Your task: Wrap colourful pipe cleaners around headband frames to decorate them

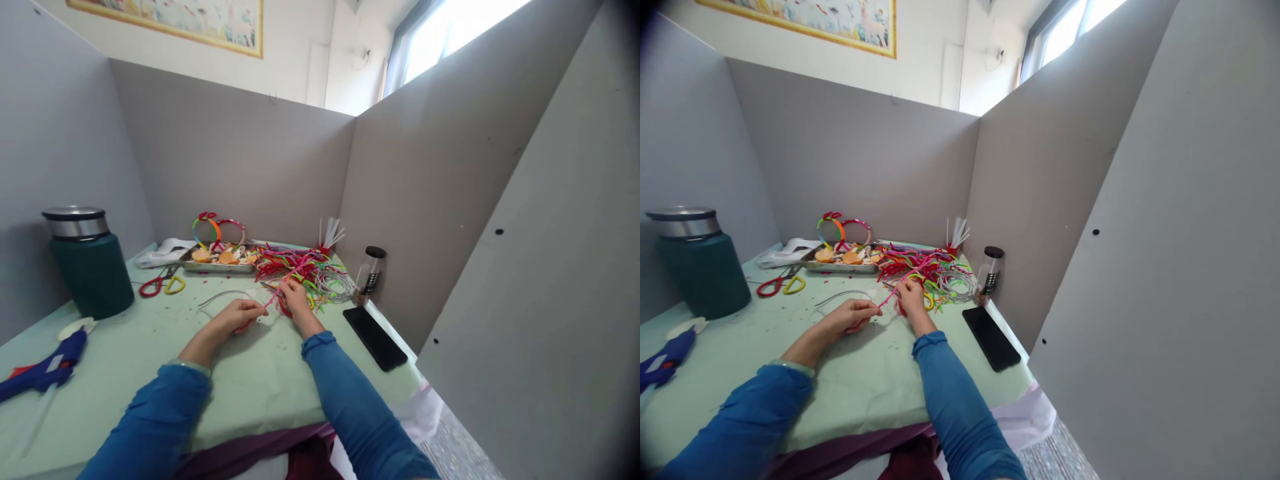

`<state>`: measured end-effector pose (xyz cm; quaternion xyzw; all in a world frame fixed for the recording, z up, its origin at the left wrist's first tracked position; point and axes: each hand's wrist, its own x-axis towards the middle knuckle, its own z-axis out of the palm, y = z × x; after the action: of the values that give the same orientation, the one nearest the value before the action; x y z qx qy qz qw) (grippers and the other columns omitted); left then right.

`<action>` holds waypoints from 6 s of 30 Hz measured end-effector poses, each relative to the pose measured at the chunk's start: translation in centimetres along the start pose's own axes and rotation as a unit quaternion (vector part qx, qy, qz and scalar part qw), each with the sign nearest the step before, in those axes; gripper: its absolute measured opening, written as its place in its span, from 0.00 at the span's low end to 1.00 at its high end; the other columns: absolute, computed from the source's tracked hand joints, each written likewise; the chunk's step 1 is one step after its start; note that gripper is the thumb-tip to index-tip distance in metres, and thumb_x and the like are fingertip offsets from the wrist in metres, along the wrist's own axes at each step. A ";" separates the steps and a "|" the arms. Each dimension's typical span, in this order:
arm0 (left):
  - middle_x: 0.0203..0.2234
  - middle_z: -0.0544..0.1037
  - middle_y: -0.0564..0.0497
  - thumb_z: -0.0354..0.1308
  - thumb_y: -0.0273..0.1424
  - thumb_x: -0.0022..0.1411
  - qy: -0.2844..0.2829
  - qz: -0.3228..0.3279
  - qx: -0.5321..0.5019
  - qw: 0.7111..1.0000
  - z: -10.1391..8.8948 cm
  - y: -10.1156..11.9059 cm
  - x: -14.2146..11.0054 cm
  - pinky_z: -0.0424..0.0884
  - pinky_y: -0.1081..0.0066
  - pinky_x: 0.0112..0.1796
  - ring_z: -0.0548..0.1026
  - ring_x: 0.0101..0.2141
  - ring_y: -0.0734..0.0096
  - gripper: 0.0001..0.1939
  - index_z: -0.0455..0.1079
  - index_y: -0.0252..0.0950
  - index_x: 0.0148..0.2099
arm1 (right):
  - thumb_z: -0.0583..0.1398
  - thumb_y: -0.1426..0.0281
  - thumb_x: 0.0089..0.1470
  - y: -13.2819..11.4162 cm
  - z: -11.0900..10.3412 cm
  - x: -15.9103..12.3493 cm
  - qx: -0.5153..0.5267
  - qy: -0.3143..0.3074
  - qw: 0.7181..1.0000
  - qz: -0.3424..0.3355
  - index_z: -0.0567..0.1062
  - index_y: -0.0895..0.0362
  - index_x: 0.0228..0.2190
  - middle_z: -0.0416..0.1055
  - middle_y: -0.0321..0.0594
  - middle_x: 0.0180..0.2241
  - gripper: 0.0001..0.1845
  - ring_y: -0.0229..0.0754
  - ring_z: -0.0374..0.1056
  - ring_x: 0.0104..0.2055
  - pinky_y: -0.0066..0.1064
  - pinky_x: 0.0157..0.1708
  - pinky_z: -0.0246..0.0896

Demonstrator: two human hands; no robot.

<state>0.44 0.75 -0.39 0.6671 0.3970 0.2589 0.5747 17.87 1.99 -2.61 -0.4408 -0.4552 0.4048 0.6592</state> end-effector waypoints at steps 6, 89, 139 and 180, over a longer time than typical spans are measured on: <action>0.09 0.56 0.59 0.62 0.44 0.47 -0.049 0.004 -0.010 0.999 -0.1 0.0 -0.3 0.42 0.76 0.15 0.50 0.12 0.83 0.19 0.72 0.31 0.32 | 0.59 0.61 0.43 -0.4 0.0 -0.1 0.015 0.016 1.000 0.004 0.62 0.55 0.18 0.54 0.25 0.11 0.14 0.29 0.48 0.12 0.23 0.13 0.40; 0.18 0.69 0.54 0.60 0.40 0.51 0.028 0.034 -0.115 0.992 -0.9 -1.1 0.4 0.51 0.77 0.13 0.53 0.11 0.86 0.15 0.67 0.31 0.32 | 0.59 0.54 0.45 0.7 0.6 -0.6 -0.103 -0.075 0.992 0.006 0.70 0.58 0.20 0.57 0.29 0.10 0.19 0.31 0.50 0.12 0.25 0.13 0.43; 0.23 0.72 0.53 0.49 0.37 0.61 0.418 0.179 0.204 0.867 -1.7 -0.3 0.2 0.63 0.74 0.30 0.72 0.26 0.71 0.10 0.63 0.38 0.41 | 0.54 0.73 0.49 1.2 0.1 -0.8 -0.307 -0.052 0.916 -0.251 0.76 0.54 0.30 0.74 0.39 0.32 0.11 0.43 0.67 0.36 0.33 0.38 0.59; 0.21 0.72 0.55 0.58 0.29 0.54 0.353 0.219 -0.340 0.844 -3.6 -0.5 0.2 0.74 0.70 0.27 0.66 0.17 0.82 0.08 0.64 0.32 0.37 | 0.52 0.66 0.54 -3.3 -4.4 0.4 -0.276 0.074 0.927 -0.242 0.77 0.58 0.33 0.74 0.44 0.35 0.16 0.43 0.68 0.38 0.33 0.41 0.59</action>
<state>-2.48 3.00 -0.20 0.3627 0.3036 0.7147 0.5152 22.58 0.48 -0.28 -0.5102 -0.5920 0.0578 0.6212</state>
